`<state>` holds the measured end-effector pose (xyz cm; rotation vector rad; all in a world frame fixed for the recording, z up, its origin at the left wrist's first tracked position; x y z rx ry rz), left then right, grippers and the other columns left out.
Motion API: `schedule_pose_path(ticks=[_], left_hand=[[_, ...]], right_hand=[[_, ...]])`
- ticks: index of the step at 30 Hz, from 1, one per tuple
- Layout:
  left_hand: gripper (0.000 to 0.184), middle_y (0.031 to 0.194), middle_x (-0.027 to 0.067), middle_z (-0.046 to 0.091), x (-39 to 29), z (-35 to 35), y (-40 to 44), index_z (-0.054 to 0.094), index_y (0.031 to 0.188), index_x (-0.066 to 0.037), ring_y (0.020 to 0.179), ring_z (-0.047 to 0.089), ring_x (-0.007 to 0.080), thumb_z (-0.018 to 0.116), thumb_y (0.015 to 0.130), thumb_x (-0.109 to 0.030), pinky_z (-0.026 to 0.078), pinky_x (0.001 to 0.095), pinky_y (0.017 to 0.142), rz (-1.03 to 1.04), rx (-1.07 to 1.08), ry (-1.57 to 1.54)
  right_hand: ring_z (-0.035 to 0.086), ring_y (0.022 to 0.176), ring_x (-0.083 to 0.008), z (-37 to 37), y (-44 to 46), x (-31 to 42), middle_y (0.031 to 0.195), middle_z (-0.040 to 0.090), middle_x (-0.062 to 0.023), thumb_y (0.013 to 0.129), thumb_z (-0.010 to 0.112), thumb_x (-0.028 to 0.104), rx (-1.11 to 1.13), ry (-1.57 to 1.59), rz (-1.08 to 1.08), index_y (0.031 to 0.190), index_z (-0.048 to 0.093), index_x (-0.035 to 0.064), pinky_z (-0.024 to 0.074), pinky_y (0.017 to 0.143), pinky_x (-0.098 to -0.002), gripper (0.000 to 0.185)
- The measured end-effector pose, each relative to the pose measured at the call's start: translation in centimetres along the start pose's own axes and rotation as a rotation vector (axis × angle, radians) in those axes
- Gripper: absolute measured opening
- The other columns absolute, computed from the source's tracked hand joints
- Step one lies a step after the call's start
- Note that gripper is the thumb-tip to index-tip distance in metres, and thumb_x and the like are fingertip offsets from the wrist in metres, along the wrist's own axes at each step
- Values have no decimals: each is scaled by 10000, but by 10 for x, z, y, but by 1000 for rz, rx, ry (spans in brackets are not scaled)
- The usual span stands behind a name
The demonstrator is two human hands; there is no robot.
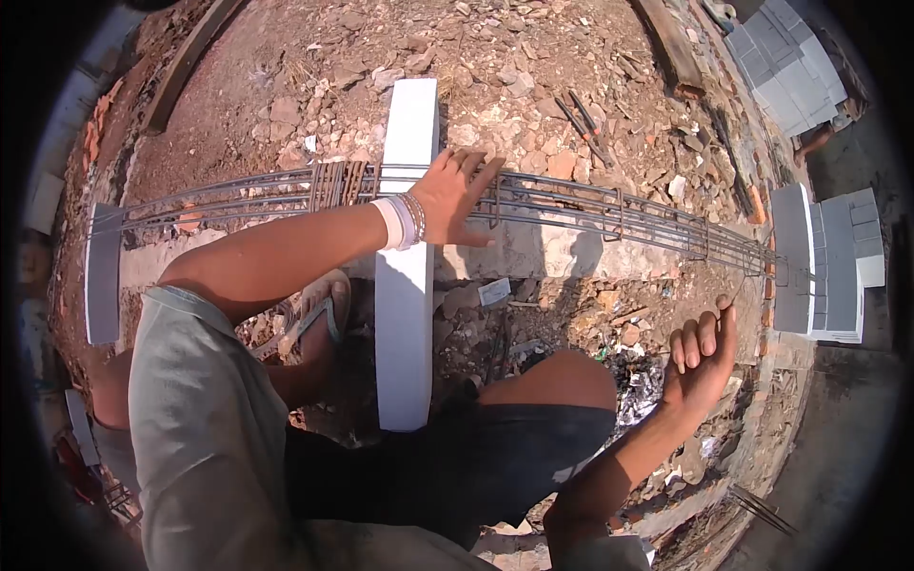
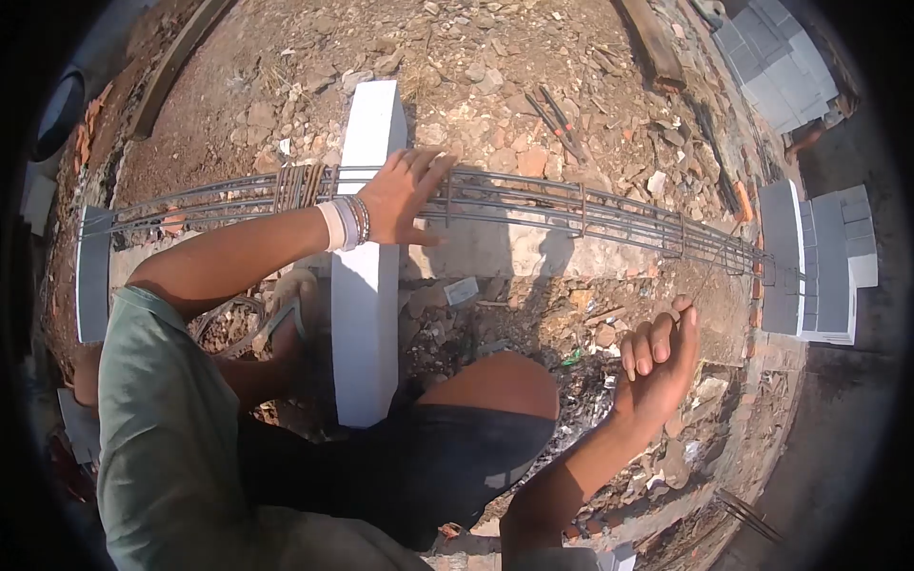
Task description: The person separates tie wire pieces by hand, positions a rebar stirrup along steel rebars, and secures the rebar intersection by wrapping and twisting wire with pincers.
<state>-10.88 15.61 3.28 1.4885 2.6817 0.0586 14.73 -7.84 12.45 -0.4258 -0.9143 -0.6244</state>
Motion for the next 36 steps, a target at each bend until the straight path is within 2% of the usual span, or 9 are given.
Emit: schedule_pose_path(ticks=[4, 8, 14, 16, 18, 21, 25, 32, 36], left_hand=[[1185, 1489, 309, 318, 52, -21, -30, 155, 1532, 21, 1356, 365, 447, 554, 765, -789, 273, 527, 1141, 133, 193, 259], [1243, 1492, 319, 305, 114, -48, -61, 133, 1540, 14, 1358, 362, 449, 580, 728, -815, 298, 539, 1128, 25, 416, 239], [1040, 1408, 276, 412, 81, -40, -37, 368, 1416, 64, 1327, 397, 423, 670, 752, -677, 313, 506, 1117, 125, 111, -304], [945, 1363, 229, 441, 67, -23, -40, 381, 1412, 32, 1299, 420, 393, 694, 782, -599, 305, 485, 1126, 175, -117, -291], [919, 1328, 219, 468, 64, -1, -35, 393, 1403, 38, 1290, 429, 374, 689, 787, -577, 282, 481, 1136, 161, -161, -252], [904, 1311, 208, 487, 68, 9, -35, 398, 1394, 48, 1294, 431, 353, 684, 783, -554, 252, 479, 1148, 128, -104, -308], [898, 1251, 216, 522, 79, -3, -40, 409, 1367, 89, 1256, 450, 359, 766, 728, -433, 311, 465, 1125, 118, -155, -487], [903, 1279, 227, 519, 88, -4, -48, 418, 1350, 84, 1248, 465, 374, 811, 708, -414, 351, 469, 1104, 128, -261, -603], [810, 1219, 219, 558, 94, -10, -59, 504, 1221, 111, 1214, 486, 351, 767, 727, -474, 345, 462, 1100, 92, -329, -563]], right_hand=[[312, 432, -18, -1, -21, 26, 587, 350, 61, 1064, 450, 253, -53, -74, -117, 1100, 542, 61, 281, 364, -182, 216], [294, 487, -11, 24, -32, 21, 630, 318, 69, 1028, 528, 298, 87, -276, 46, 946, 493, 85, 245, 413, -189, 232], [283, 445, -50, 93, -21, -79, 538, 360, 65, 1029, 511, 435, 320, -812, 530, 619, 434, 122, 227, 429, -251, 522], [407, 499, -108, 100, -12, -120, 553, 399, 6, 1053, 401, 489, 389, -1065, 509, 752, 546, 73, 332, 482, -278, 533], [550, 649, -238, 150, -7, -136, 676, 493, -89, 1033, 478, 448, 578, -1372, 234, 944, 576, 30, 449, 604, -356, 438], [591, 823, -362, 196, 6, -169, 890, 543, -183, 943, 658, 291, 722, -1582, -28, 1099, 547, 10, 485, 727, -437, 339], [606, 881, -412, 216, 30, -213, 1078, 500, -200, 745, 776, 30, 704, -1633, -71, 1265, 484, 27, 504, 758, -483, 596], [635, 903, -441, 250, 25, -256, 1344, 358, -177, 650, 844, -10, 822, -1752, 74, 1444, 344, 92, 560, 798, -482, 944], [642, 996, -415, 245, 24, -279, 1411, 433, -170, 588, 866, 13, 896, -1820, -246, 1447, 334, 42, 577, 814, -442, 1011]])
Point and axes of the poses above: each hand's wrist, its own y-axis towards the middle knuckle, its own z-axis out of the palm, x = y × z, the point moved 9 cm from there along y, towards the middle knuckle
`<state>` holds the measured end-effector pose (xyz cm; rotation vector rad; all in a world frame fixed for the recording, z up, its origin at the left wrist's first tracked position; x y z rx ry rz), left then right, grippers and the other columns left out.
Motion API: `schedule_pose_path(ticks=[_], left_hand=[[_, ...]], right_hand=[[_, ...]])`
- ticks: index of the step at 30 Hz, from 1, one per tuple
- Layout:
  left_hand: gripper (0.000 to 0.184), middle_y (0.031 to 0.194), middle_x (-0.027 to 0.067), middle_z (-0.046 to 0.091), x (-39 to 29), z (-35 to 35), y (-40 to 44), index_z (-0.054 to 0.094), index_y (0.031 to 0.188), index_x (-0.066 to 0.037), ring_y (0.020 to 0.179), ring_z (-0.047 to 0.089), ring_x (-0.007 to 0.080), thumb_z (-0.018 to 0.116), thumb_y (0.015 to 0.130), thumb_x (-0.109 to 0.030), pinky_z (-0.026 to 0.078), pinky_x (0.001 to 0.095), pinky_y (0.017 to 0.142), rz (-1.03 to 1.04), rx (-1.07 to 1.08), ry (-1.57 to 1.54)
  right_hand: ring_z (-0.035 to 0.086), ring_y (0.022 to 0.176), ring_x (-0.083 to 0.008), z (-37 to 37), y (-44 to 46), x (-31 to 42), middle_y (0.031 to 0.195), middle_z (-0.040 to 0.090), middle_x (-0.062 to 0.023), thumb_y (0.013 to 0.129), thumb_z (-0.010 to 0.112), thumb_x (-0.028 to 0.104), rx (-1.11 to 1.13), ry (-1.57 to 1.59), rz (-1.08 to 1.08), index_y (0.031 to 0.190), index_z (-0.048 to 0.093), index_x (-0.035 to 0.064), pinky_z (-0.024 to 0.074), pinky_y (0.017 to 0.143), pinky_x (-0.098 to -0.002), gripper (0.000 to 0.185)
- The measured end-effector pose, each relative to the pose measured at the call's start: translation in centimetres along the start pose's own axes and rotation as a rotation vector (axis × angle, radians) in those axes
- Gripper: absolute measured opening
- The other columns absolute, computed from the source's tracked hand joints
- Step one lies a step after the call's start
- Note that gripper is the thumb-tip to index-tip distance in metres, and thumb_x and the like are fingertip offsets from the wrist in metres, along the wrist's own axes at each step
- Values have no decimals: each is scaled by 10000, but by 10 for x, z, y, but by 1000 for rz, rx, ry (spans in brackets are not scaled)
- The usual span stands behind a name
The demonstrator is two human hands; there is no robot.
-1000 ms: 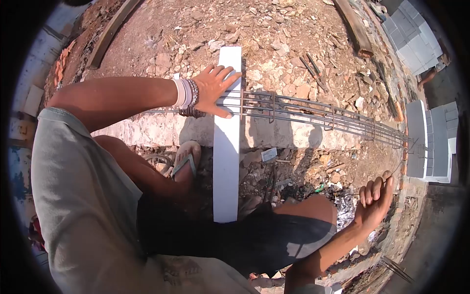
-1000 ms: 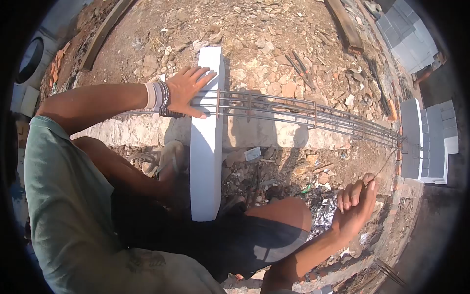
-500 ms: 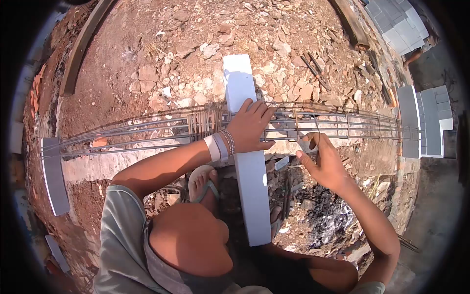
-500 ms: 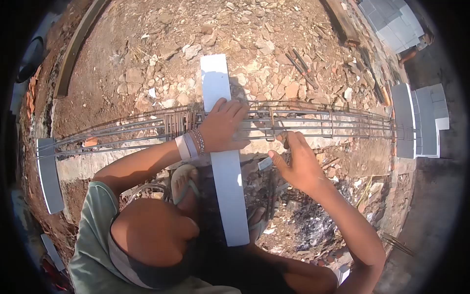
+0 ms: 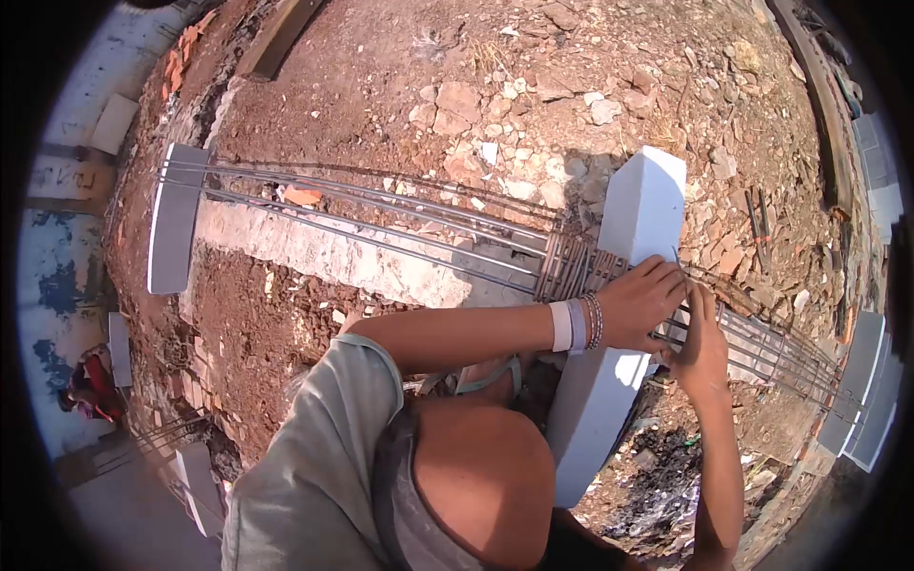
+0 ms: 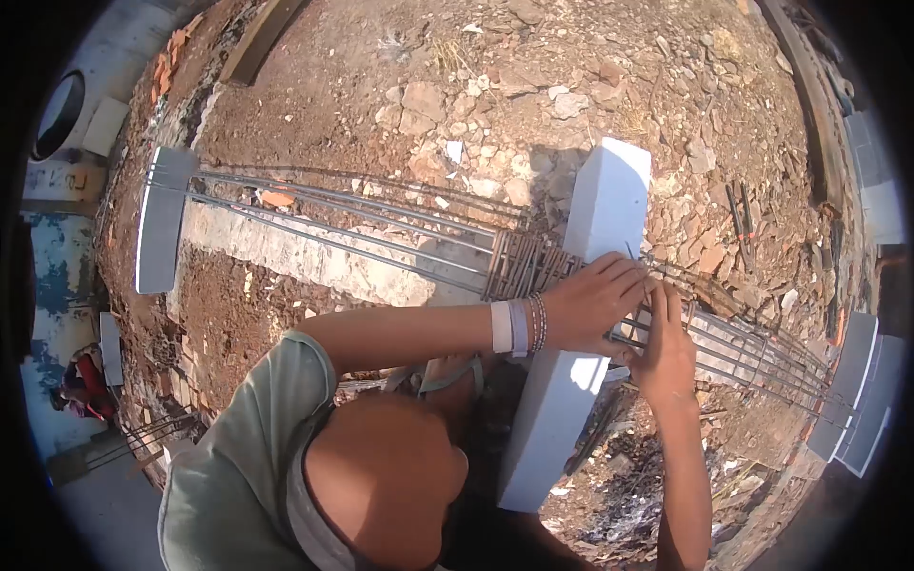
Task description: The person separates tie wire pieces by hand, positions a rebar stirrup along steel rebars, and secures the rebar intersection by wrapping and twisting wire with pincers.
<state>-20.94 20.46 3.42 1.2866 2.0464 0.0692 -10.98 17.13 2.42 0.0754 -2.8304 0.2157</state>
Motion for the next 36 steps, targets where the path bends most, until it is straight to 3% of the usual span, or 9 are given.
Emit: schedule_pose_path(ticks=[15, 19, 20, 21, 23, 28, 30, 32, 36], left_hand=[[884, 1062, 153, 591, 9, 28, 17, 572, 1072, 95, 1072, 528, 292, 874, 456, -462, 436, 380, 936, -13, 91, 42], [755, 980, 108, 643, 13, 46, 27, 682, 920, 23, 1004, 545, 297, 829, 385, -489, 437, 365, 843, -9, 51, 157], [654, 950, 125, 651, 8, 49, 32, 704, 844, 1, 975, 555, 309, 803, 386, -455, 429, 389, 844, 14, 171, 198], [630, 910, 136, 648, 8, 51, 32, 714, 816, -19, 959, 562, 315, 805, 386, -470, 418, 404, 840, 27, -23, 295], [725, 959, 174, 672, 20, 66, 36, 727, 848, -12, 1005, 592, 365, 796, 415, -590, 426, 451, 906, 16, 66, 213], [773, 994, 193, 691, 18, 61, 33, 732, 867, -22, 1058, 601, 393, 776, 455, -674, 424, 482, 943, 38, 43, 187], [775, 989, 191, 692, 21, 69, 36, 728, 882, -22, 1083, 591, 400, 778, 462, -671, 424, 488, 943, 42, 81, 205], [780, 1008, 203, 684, 21, 71, 35, 722, 904, -19, 1110, 577, 409, 782, 469, -664, 420, 498, 949, 40, 99, 216], [795, 1108, 254, 636, 15, 61, 28, 706, 956, -12, 1160, 544, 421, 792, 477, -640, 392, 526, 974, 63, -75, 291]], right_hand=[[571, 1037, -492, -10, 17, 5, 1158, 539, -263, 608, 745, -73, -43, 47, 6, 1176, 469, -34, 496, 820, -500, 632], [579, 1167, -321, 33, 21, -54, 1288, 544, -180, 595, 757, -112, 34, 471, 143, 1340, 432, -2, 488, 956, -414, 820], [576, 1179, -319, 38, 30, -48, 1314, 538, -181, 663, 716, -38, 108, 405, 179, 1370, 432, 7, 495, 956, -422, 763], [572, 1190, -316, 43, 40, -40, 1340, 532, -183, 731, 676, 35, 185, 337, 210, 1400, 432, 16, 502, 957, -431, 712], [587, 1171, -357, 2, 23, 17, 1326, 565, -227, 972, 559, 372, 430, -594, 84, 1414, 478, 36, 536, 920, -458, 561], [485, 1295, -297, 50, 17, -58, 1423, 466, -167, 690, 634, -106, 174, 725, 346, 1489, 348, 38, 451, 1036, -400, 860], [505, 1259, -320, 59, 15, -83, 1399, 479, -165, 737, 633, 17, 86, 1074, 510, 1484, 357, 38, 469, 1007, -439, 797], [585, 1137, -388, 59, 12, -89, 1314, 547, -185, 942, 601, 455, 41, 1230, 748, 1444, 425, 38, 539, 901, -538, 677], [546, 1195, -375, 54, 10, -86, 1302, 544, -174, 867, 731, 363, 141, 1254, 644, 1483, 374, 90, 558, 867, -552, 763]])
Point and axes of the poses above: each hand's wrist, its own y-axis towards the middle knuckle, its own z-axis out of the palm, x = y × z, the point moved 9 cm from there along y, towards the middle knuckle
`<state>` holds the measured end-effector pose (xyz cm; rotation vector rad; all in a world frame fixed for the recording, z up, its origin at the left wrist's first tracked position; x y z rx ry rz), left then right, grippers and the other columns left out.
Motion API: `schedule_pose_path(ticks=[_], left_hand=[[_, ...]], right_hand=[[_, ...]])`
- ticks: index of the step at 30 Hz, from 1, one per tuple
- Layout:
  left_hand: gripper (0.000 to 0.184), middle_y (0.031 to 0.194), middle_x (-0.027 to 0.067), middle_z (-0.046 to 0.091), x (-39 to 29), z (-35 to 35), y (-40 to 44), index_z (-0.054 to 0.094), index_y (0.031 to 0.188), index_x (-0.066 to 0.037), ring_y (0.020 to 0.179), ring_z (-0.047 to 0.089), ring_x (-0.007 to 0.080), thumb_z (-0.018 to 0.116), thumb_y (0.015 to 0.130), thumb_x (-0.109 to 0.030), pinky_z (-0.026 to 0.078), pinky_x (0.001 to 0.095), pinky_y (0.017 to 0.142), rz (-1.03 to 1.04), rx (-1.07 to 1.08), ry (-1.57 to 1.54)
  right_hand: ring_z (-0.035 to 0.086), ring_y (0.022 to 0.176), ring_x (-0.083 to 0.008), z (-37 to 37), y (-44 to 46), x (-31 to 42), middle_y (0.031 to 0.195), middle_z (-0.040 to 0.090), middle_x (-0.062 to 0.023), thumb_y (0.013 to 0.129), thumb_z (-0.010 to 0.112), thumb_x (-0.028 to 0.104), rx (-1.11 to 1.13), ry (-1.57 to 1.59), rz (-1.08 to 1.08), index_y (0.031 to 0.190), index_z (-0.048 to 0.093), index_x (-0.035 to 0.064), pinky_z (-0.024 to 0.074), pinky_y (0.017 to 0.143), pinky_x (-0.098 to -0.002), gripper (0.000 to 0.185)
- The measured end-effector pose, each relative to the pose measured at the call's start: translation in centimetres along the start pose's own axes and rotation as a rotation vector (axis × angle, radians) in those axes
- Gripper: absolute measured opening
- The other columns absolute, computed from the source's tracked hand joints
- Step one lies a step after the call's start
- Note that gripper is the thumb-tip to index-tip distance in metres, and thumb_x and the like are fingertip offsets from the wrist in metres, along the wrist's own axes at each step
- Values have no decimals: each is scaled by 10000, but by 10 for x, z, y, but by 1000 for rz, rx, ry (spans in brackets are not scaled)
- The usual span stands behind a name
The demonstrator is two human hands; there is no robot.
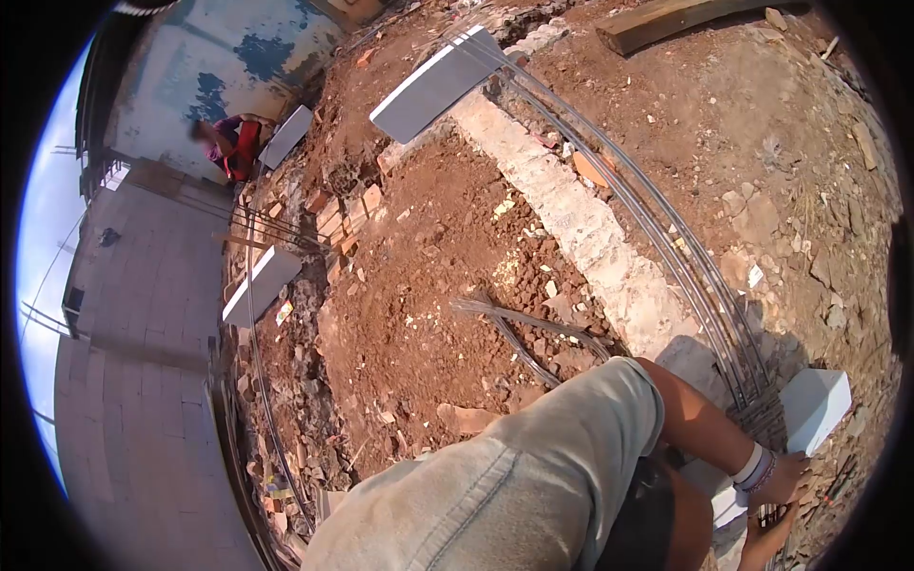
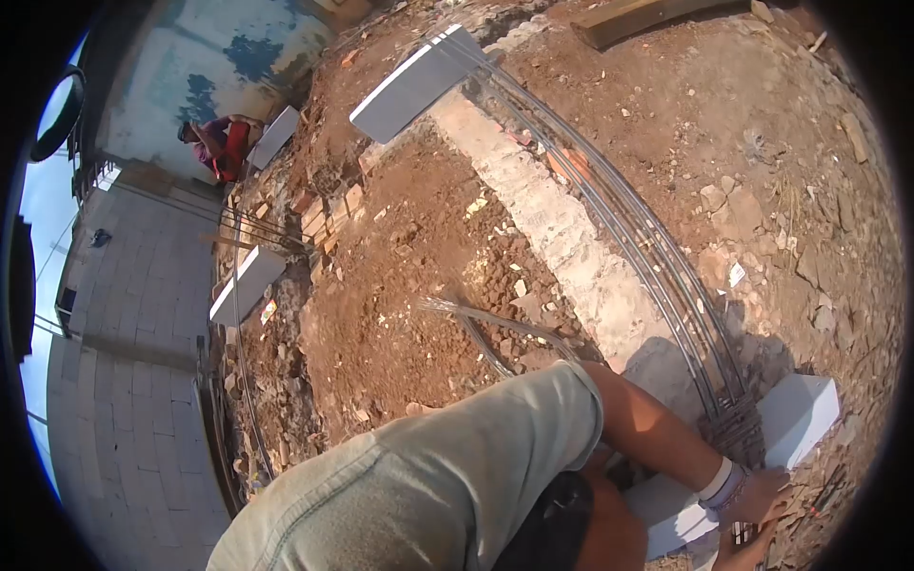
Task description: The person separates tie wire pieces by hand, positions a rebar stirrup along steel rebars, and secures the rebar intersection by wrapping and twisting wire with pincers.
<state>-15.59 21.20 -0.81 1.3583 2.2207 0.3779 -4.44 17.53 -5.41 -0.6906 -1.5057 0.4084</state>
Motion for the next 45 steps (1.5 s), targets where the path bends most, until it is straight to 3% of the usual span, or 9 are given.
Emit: schedule_pose_path(ticks=[2, 4, 6, 13, 15, 22, 25, 37, 45], left_hand=[[855, 1163, 262, 599, -1, 1, -2, 667, 1022, 11, 1177, 522, 413, 799, 465, -624, 358, 529, 996, -14, -12, 9], [978, 1217, 253, 555, 3, 6, -5, 598, 1130, 54, 1191, 491, 397, 806, 439, -607, 312, 519, 1024, -43, 132, -55], [972, 1191, 240, 565, 3, -27, -14, 591, 1149, 56, 1188, 492, 397, 808, 452, -586, 301, 520, 1031, -113, 75, 28], [1031, 1112, 156, 598, 15, -23, -23, 554, 1205, 55, 1103, 535, 310, 827, 450, -591, 319, 473, 1007, -134, 67, -104], [1041, 1072, 132, 596, 19, -30, -31, 547, 1197, 51, 1061, 545, 283, 836, 441, -604, 333, 443, 988, -150, 35, -133], [748, 1138, 167, 554, 19, -73, -25, 590, 1092, 36, 1120, 500, 322, 851, 564, -426, 358, 427, 1025, -191, 10, -276], [777, 1180, 193, 543, 18, -76, -23, 569, 1175, 32, 1166, 492, 354, 856, 583, -381, 364, 463, 1055, -185, -49, -318], [755, 1184, 205, 539, 8, -93, -13, 564, 1202, 19, 1140, 522, 381, 872, 583, -283, 451, 448, 993, -219, 70, -280], [783, 1234, 220, 531, 5, -93, -9, 545, 1248, 18, 1138, 556, 392, 869, 603, -285, 482, 431, 974, -210, 89, -321]], right_hand=[[468, 1310, -357, -17, 10, -9, 1375, 509, -169, 855, 753, 312, 95, -367, -159, 1495, 371, 134, 562, 900, -523, 766], [462, 1321, -319, -26, 13, -4, 1416, 472, -168, 720, 681, -17, 24, -636, -462, 1494, 347, 56, 456, 1024, -448, 847], [461, 1325, -307, -16, -1, 7, 1438, 454, -172, 657, 648, -172, 11, -815, -651, 1490, 339, 9, 396, 1093, -420, 907], [451, 1325, -313, 27, -33, 33, 1416, 469, -205, 669, 679, -133, -24, -1124, -780, 1478, 345, -17, 379, 1102, -422, 883], [541, 1159, -332, 51, -42, 41, 1292, 516, -200, 637, 736, -83, -44, -1054, -791, 1333, 430, -23, 445, 984, -416, 763], [591, 1012, -451, 74, -62, 83, 1129, 560, -229, 558, 849, 40, -45, -1365, -640, 1164, 457, -15, 503, 817, -484, 724], [610, 985, -460, 66, -55, 82, 1115, 573, -221, 582, 877, 141, -22, -1385, -636, 1131, 472, -9, 514, 790, -511, 698], [639, 945, -418, 57, -81, 101, 1031, 590, -195, 613, 846, 85, -52, -1335, -702, 1043, 505, -35, 523, 753, -477, 561], [626, 988, -411, 54, -79, 100, 1066, 593, -192, 615, 825, 53, -52, -1346, -650, 1114, 507, -35, 524, 794, -467, 598]])
Point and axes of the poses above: each hand's wrist, its own y-axis towards the middle knuckle, its own z-axis out of the palm, x = y × z, the point moved 9 cm from there along y, towards the middle knuckle
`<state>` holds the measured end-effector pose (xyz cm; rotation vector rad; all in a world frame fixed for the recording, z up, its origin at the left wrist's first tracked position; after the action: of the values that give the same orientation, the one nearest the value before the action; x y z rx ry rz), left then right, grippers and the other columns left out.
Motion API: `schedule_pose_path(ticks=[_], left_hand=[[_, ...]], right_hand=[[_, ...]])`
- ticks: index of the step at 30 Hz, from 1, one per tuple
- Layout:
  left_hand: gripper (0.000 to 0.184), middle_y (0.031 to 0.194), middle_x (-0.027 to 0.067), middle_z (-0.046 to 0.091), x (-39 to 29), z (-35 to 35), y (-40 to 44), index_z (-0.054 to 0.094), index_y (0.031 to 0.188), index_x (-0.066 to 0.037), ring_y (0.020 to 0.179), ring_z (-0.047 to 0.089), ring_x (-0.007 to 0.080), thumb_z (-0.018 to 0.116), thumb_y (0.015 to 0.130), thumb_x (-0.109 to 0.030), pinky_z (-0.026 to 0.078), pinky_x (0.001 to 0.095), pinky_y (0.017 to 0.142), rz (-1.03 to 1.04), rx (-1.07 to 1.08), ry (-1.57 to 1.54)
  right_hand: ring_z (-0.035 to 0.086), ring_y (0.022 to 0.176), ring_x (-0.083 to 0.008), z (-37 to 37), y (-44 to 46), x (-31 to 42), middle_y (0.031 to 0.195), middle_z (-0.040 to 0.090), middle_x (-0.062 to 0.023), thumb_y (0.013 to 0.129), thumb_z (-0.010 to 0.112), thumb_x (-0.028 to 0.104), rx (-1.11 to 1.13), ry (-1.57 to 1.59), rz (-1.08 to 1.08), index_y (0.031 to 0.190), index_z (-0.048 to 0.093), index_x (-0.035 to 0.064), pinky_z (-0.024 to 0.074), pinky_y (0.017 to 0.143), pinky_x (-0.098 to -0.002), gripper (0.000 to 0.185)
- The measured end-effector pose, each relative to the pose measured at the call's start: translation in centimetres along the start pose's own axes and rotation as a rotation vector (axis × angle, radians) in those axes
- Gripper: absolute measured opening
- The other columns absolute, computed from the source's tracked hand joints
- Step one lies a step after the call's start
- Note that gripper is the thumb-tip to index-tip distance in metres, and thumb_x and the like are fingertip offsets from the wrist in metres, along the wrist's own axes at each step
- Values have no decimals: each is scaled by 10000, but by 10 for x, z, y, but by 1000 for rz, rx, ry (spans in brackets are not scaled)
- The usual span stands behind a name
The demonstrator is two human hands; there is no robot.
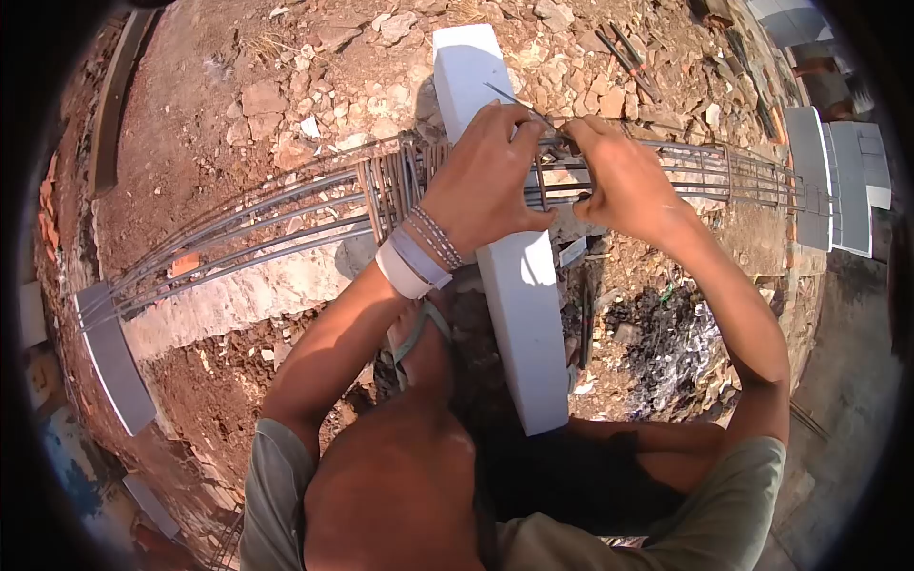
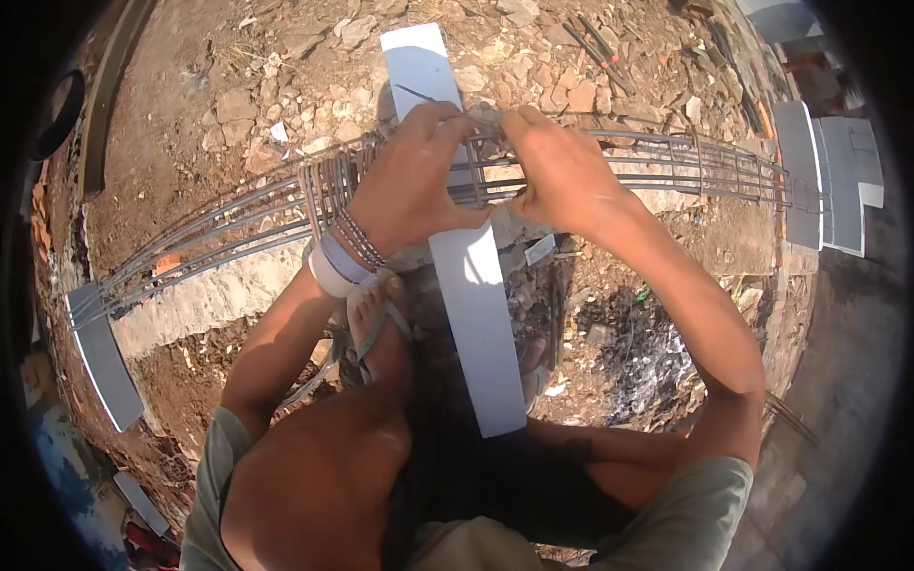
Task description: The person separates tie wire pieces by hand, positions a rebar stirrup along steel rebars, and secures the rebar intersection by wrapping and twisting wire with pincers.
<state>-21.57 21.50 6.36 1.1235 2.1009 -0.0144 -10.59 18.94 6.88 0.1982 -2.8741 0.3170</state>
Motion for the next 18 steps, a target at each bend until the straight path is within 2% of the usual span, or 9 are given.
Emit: schedule_pose_path(ticks=[2, 5, 14, 18], left_hand=[[778, 1239, 218, 530, 0, 0, 1, 544, 1252, 13, 1117, 574, 391, 866, 607, -283, 496, 430, 955, -5, 8, -19], [773, 1248, 207, 531, 3, 4, 2, 546, 1250, 8, 1085, 600, 385, 863, 607, -280, 515, 427, 931, -39, 49, -32], [767, 1230, 188, 540, 2, -22, -3, 557, 1235, 8, 1071, 613, 360, 881, 597, -270, 535, 424, 900, -26, 30, 71], [775, 1240, 186, 539, 11, -29, -14, 570, 1236, -8, 1083, 607, 352, 896, 579, -258, 529, 417, 913, -85, 40, 64]], right_hand=[[598, 1061, -399, 4, 1, -5, 1119, 585, -176, 610, 805, 21, 60, 9, 65, 1187, 501, -7, 512, 843, -463, 652], [602, 1057, -392, 2, -2, -5, 1116, 588, -167, 618, 802, 24, 42, 42, 52, 1188, 505, 3, 514, 839, -459, 643], [619, 960, -394, -9, -9, -5, 1038, 583, -158, 603, 751, 16, -83, 54, -13, 1188, 501, 24, 514, 769, -482, 636], [626, 935, -376, -3, -10, -8, 1019, 577, -151, 603, 752, 18, -73, 96, -7, 1200, 494, 35, 508, 748, -473, 651]])
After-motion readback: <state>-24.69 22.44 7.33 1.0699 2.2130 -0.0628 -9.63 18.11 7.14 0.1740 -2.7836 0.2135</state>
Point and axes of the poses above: each hand's wrist, its own y-axis towards the middle knuckle, its own z-axis out of the palm, x = y × z, the point moved 9 cm from there along y, towards the middle knuckle
